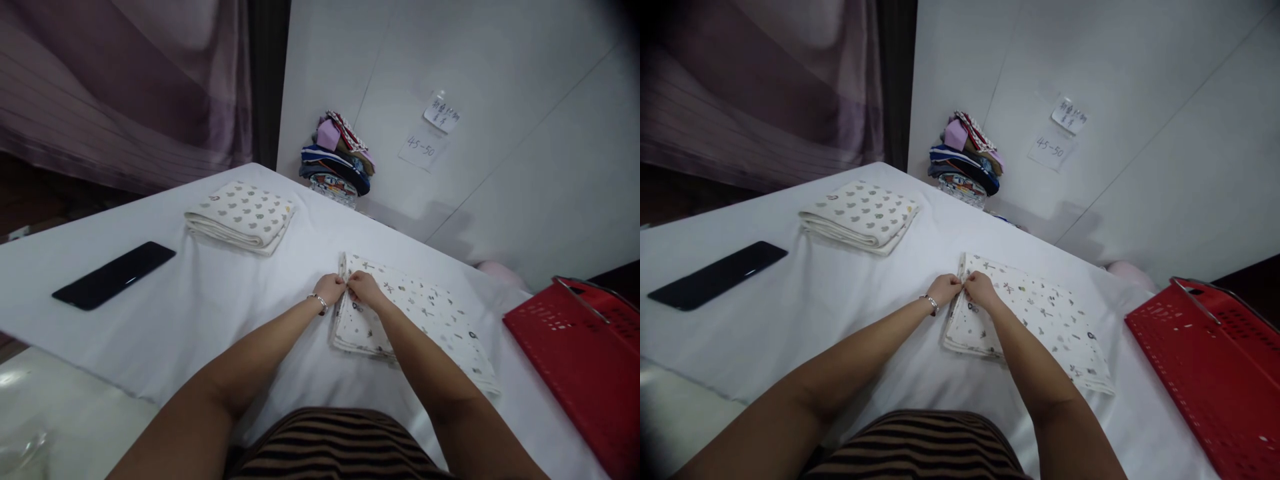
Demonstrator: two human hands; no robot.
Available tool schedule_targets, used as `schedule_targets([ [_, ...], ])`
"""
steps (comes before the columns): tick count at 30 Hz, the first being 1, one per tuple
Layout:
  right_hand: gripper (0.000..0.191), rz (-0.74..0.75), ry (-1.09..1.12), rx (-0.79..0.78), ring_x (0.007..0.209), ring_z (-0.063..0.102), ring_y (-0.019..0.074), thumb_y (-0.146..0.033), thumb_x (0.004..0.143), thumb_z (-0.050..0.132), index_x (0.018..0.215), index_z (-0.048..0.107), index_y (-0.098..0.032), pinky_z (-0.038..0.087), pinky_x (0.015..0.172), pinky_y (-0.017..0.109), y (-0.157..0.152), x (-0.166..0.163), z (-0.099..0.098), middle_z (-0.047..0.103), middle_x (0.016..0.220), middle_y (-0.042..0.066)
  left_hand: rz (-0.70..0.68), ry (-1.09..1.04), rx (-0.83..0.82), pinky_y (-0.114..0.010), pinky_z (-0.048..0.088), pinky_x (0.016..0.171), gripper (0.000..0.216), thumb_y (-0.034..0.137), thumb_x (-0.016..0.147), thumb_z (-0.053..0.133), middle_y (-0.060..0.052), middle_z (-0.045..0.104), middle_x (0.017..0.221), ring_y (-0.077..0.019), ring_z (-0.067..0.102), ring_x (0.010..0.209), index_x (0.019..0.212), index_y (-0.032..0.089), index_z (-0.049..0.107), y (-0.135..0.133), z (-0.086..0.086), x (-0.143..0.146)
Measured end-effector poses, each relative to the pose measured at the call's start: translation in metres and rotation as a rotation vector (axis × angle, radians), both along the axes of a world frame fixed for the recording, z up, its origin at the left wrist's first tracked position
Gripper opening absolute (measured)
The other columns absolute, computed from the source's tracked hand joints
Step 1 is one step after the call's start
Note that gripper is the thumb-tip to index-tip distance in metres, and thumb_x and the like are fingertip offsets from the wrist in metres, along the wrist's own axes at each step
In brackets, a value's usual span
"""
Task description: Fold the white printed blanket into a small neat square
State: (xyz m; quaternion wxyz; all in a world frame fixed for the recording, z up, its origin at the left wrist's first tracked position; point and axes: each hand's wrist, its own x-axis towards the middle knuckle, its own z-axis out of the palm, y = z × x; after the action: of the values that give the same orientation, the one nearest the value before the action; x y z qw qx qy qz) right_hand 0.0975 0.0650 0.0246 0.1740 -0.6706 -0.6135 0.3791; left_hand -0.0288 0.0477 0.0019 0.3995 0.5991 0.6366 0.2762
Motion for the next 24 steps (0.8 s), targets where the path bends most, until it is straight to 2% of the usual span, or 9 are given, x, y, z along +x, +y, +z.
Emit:
schedule_targets([
  [3,0.011,-0.014,0.03,-0.014,0.039,0.054,0.0104,-0.027,0.079,0.054,0.075,0.052,-0.017,0.038,0.038,0.018,-0.002,0.002,-0.001,0.055,0.048,-0.003,-0.002,-0.038,0.002,-0.021,0.04,0.062,0.018,0.025,0.074,0.052,-0.001,0.067,0.075,-0.0124,0.057,0.07,0.079,0.016,0.068,-0.003,0.0,0.002],
  [8,0.021,-0.038,-0.004,-0.034,0.035,0.052,0.0123,-0.038,0.076,0.059,0.077,0.052,-0.017,0.037,0.035,0.019,-0.001,0.004,-0.003,0.052,0.04,-0.003,-0.006,-0.109,-0.03,-0.02,0.041,0.059,0.021,0.021,0.077,0.048,0.001,0.065,0.066,-0.011,0.057,0.064,0.079,0.017,0.068,-0.014,-0.001,0.005],
  [11,0.016,-0.005,-0.007,-0.045,0.034,0.05,0.0121,-0.032,0.075,0.058,0.074,0.053,-0.017,0.036,0.035,0.019,0.0,0.005,-0.003,0.051,0.037,-0.003,-0.003,-0.157,-0.069,-0.02,0.041,0.053,0.025,0.021,0.08,0.045,0.001,0.064,0.064,-0.0097,0.056,0.054,0.09,0.016,0.067,-0.021,-0.003,0.006],
  [13,0.01,0.009,-0.002,-0.042,0.033,0.049,0.0119,-0.026,0.074,0.057,0.071,0.053,-0.017,0.036,0.035,0.018,0.0,0.006,-0.003,0.05,0.035,-0.003,0.017,-0.201,-0.104,-0.02,0.042,0.051,0.029,0.019,0.08,0.046,0.0,0.067,0.07,-0.0088,0.055,0.05,0.103,0.016,0.063,-0.024,-0.003,0.005],
  [15,0.005,0.005,-0.003,-0.037,0.032,0.049,0.0119,-0.021,0.073,0.055,0.07,0.053,-0.017,0.035,0.035,0.018,0.0,0.007,-0.001,0.049,0.034,-0.004,0.045,-0.19,-0.101,-0.02,0.043,0.052,0.032,0.017,0.079,0.048,-0.001,0.07,0.078,-0.009,0.057,0.054,0.108,0.016,0.06,-0.022,-0.003,0.001],
  [20,0.002,-0.015,0.006,-0.022,0.035,0.052,0.0124,-0.016,0.072,0.051,0.07,0.052,-0.017,0.037,0.036,0.018,-0.001,0.009,0.0,0.049,0.034,-0.004,0.075,-0.018,0.014,-0.021,0.044,0.07,0.018,0.021,0.076,0.054,-0.001,0.07,0.09,-0.0128,0.061,0.081,0.09,0.02,0.066,-0.01,0.001,-0.011],
  [24,0.002,-0.018,0.01,-0.018,0.035,0.052,0.0127,-0.017,0.072,0.051,0.07,0.052,-0.017,0.037,0.036,0.018,-0.001,0.009,-0.002,0.049,0.034,-0.004,0.051,0.065,0.031,-0.023,0.042,0.074,0.014,0.023,0.074,0.055,-0.002,0.07,0.088,-0.0152,0.06,0.084,0.079,0.021,0.068,-0.002,0.007,-0.011],
])
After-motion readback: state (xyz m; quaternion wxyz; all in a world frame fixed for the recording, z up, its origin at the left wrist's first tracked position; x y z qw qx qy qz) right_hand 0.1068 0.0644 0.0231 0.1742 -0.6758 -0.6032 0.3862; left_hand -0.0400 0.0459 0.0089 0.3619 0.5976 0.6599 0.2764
